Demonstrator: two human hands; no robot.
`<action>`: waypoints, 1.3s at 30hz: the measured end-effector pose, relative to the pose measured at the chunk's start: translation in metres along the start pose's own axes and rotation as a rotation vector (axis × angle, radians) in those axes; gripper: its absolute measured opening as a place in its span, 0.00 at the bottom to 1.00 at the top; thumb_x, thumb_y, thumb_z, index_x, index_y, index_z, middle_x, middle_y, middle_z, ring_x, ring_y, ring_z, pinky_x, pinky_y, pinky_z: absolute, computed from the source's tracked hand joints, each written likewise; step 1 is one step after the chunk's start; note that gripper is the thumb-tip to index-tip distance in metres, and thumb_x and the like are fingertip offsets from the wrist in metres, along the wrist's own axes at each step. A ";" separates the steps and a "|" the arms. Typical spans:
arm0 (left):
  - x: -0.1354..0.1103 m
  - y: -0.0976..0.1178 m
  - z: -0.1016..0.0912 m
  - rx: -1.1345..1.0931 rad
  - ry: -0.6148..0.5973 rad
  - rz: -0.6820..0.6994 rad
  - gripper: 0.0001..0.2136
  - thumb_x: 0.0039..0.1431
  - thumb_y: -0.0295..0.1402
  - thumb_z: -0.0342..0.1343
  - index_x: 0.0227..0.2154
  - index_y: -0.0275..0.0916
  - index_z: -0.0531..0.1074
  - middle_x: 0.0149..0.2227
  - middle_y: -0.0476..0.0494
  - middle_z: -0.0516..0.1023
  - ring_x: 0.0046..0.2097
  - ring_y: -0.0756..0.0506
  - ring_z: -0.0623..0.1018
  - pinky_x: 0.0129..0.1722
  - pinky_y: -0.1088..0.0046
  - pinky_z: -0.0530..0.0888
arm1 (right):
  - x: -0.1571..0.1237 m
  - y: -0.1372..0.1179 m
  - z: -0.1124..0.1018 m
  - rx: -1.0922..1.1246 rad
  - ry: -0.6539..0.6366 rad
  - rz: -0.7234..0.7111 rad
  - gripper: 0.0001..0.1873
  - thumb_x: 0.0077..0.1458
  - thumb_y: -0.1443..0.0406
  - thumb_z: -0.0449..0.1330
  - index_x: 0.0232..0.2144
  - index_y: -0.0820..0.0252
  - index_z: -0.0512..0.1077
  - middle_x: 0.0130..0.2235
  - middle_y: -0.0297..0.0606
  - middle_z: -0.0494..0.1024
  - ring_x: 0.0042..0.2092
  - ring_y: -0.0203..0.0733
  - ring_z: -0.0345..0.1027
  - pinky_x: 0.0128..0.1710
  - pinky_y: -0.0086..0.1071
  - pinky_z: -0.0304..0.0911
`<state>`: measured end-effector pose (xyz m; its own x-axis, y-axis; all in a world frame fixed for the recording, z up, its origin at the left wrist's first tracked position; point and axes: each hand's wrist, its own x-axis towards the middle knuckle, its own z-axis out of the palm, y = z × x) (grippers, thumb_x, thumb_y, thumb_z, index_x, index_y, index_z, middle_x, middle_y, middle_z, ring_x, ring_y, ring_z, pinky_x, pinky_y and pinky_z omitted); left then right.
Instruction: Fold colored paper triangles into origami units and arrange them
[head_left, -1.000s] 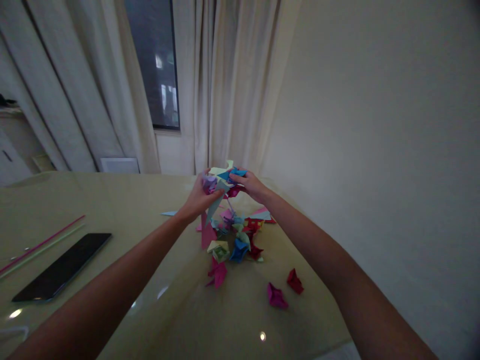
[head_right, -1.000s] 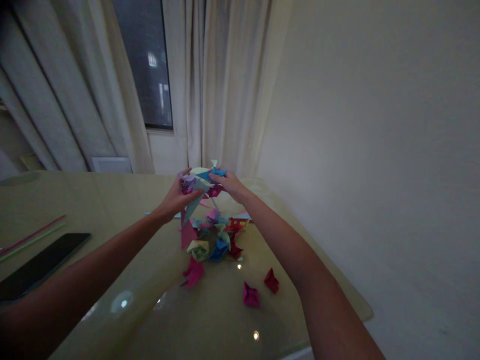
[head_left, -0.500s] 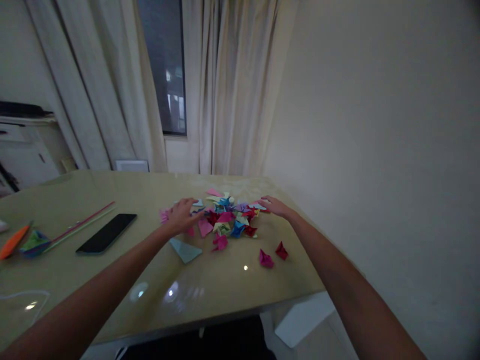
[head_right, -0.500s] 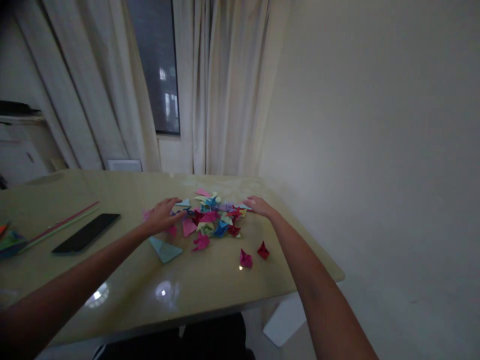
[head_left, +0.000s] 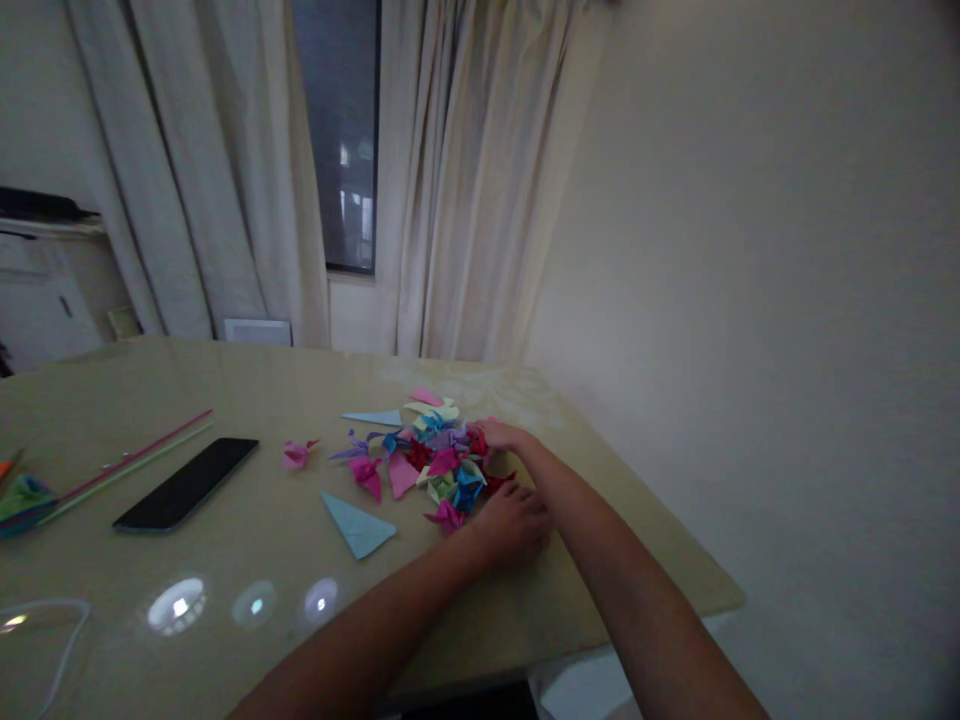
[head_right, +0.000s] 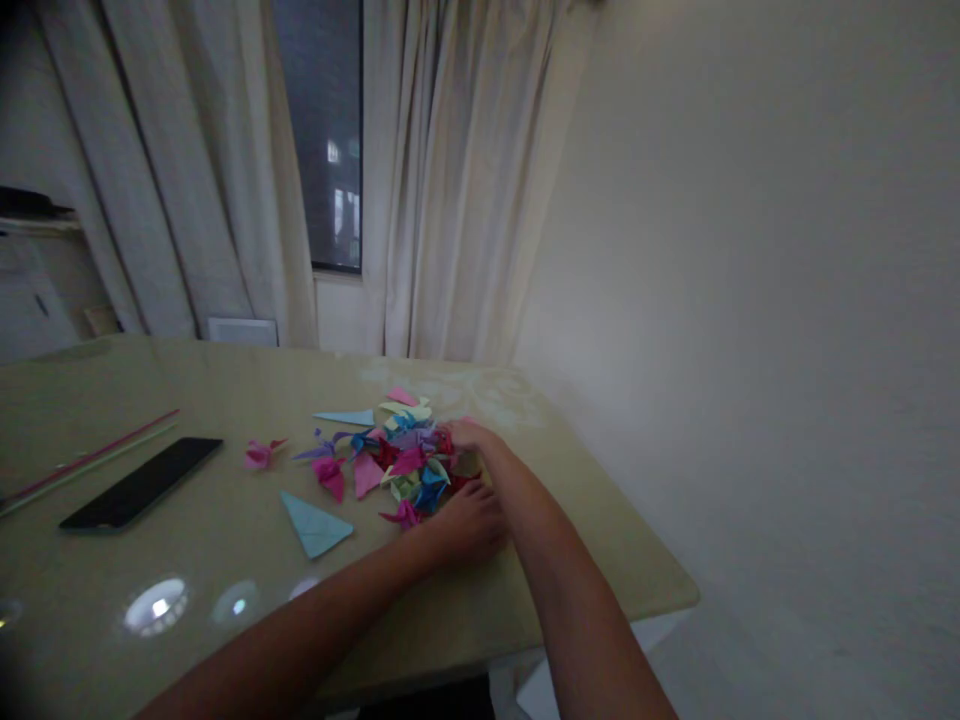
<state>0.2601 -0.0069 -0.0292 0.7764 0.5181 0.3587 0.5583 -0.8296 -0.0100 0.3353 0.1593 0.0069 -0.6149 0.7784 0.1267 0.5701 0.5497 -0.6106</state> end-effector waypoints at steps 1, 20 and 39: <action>-0.005 -0.010 -0.004 0.006 -0.001 -0.017 0.12 0.70 0.38 0.52 0.49 0.44 0.77 0.49 0.39 0.81 0.51 0.38 0.79 0.55 0.55 0.71 | 0.003 -0.005 -0.001 -0.016 -0.016 0.003 0.15 0.63 0.56 0.63 0.45 0.59 0.80 0.41 0.38 0.85 0.42 0.43 0.74 0.45 0.34 0.71; -0.074 -0.070 -0.049 0.185 -0.034 -0.266 0.19 0.61 0.27 0.53 0.56 0.38 0.70 0.60 0.33 0.72 0.59 0.36 0.71 0.57 0.56 0.70 | -0.151 -0.010 0.014 -0.225 0.146 0.200 0.15 0.56 0.67 0.67 0.46 0.59 0.75 0.42 0.41 0.79 0.40 0.42 0.73 0.45 0.34 0.67; -0.100 -0.078 -0.040 0.145 0.092 -0.762 0.18 0.66 0.23 0.47 0.52 0.43 0.76 0.52 0.36 0.78 0.56 0.36 0.75 0.57 0.56 0.68 | -0.032 -0.024 0.039 -0.306 0.259 0.265 0.25 0.66 0.66 0.58 0.64 0.63 0.68 0.67 0.55 0.68 0.67 0.54 0.61 0.66 0.47 0.56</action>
<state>0.1273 -0.0028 -0.0273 0.1395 0.9095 0.3917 0.9653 -0.2130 0.1509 0.3200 0.1089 -0.0133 -0.2926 0.9325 0.2119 0.8472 0.3555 -0.3948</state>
